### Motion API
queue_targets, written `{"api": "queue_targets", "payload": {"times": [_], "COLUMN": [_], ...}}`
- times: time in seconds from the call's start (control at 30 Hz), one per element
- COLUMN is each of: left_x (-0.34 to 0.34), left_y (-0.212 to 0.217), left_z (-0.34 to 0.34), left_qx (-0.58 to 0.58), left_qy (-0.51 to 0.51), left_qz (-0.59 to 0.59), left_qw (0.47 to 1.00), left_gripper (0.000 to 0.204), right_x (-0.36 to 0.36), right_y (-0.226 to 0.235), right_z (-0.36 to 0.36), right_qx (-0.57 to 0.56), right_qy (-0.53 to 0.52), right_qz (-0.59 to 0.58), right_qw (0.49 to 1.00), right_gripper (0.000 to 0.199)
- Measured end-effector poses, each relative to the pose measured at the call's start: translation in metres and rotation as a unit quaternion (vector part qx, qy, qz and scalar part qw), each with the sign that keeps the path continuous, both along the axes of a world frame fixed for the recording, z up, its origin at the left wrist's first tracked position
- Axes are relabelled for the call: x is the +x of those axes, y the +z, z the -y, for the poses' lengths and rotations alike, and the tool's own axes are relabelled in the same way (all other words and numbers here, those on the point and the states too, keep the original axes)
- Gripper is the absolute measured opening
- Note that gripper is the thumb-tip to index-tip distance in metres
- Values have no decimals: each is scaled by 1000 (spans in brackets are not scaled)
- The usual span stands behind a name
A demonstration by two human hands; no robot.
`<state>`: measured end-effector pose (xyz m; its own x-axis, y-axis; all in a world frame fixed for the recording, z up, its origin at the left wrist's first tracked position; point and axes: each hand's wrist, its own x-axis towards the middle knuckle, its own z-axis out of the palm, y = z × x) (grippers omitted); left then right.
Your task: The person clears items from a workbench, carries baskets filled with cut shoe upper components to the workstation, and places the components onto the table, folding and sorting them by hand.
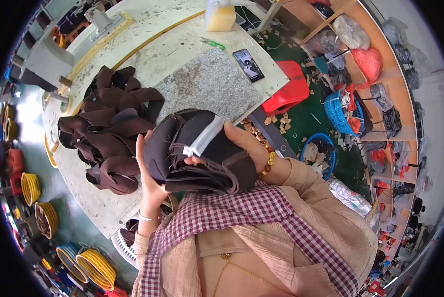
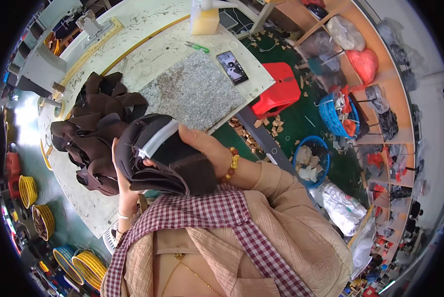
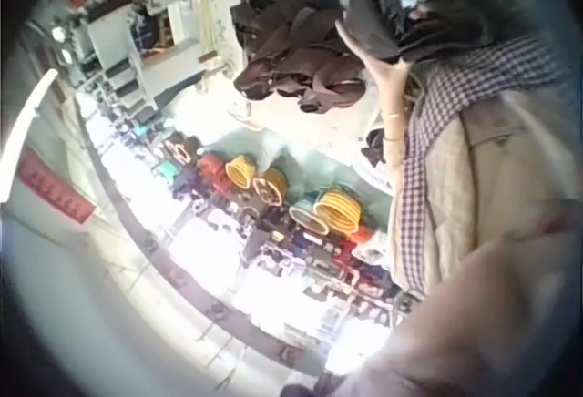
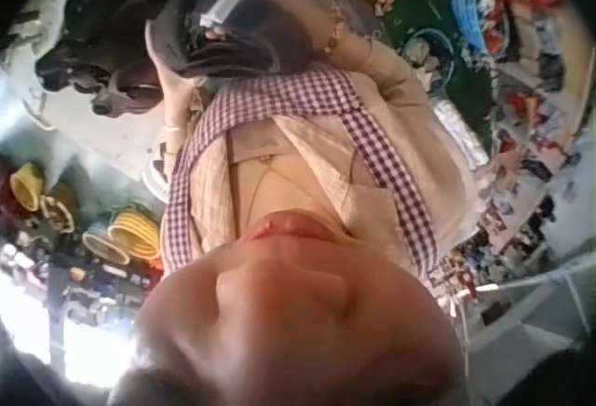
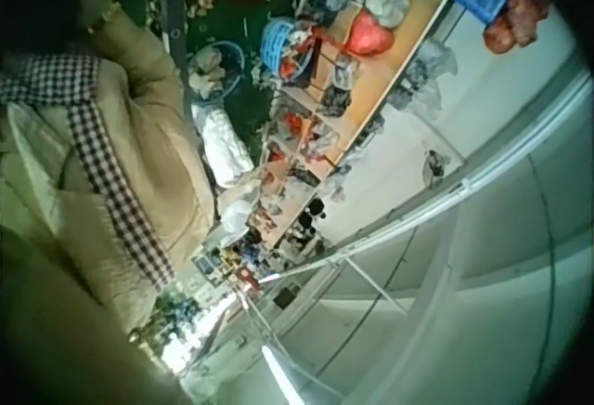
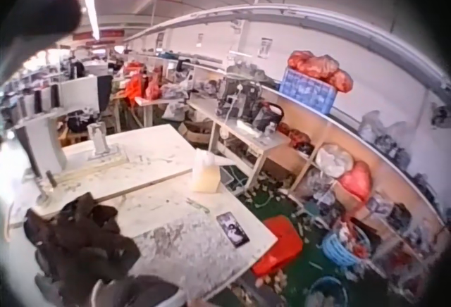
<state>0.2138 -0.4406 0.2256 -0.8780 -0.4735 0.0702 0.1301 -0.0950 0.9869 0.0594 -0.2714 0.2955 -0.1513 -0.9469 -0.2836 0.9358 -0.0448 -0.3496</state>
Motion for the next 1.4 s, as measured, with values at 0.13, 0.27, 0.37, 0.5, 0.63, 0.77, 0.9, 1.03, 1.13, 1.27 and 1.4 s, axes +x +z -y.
{"api": "queue_targets", "payload": {"times": [0.13,0.27,0.37,0.5,0.63,0.77,0.9,1.03,1.13,1.27,1.4], "left_x": [-17,-28,-58,-113,-114,-99,-79,-37,-3,-14,-72], "left_y": [-24,-43,-23,-38,-29,-6,-16,-54,-74,-70,-57], "left_z": [34,63,73,103,88,86,80,51,7,-28,-16], "left_qx": [100,170,173,44,-10,39,-67,66,166,371,449], "left_qy": [-1,-92,-132,-209,-164,-106,79,235,188,60,-118], "left_qz": [29,5,69,110,49,69,97,122,164,16,-109], "left_qw": [995,981,974,971,985,991,990,962,954,927,879], "left_gripper": [49,59,56,45,60,63,54,39,49,73,84], "right_x": [-16,-89,-140,-159,-171,-182,-172,-188,-193,-184,-191], "right_y": [-11,-45,-49,-28,-20,6,7,10,21,-18,-4], "right_z": [17,14,20,62,74,88,105,115,127,157,164], "right_qx": [-53,28,3,34,62,31,-27,-85,-1,90,-13], "right_qy": [17,60,197,221,244,327,318,164,80,-27,24], "right_qz": [136,-18,-41,-162,-65,-86,-285,-109,-163,-105,-16], "right_qw": [989,998,980,961,965,941,904,977,983,990,999], "right_gripper": [69,61,57,34,33,37,44,39,34,28,32]}}
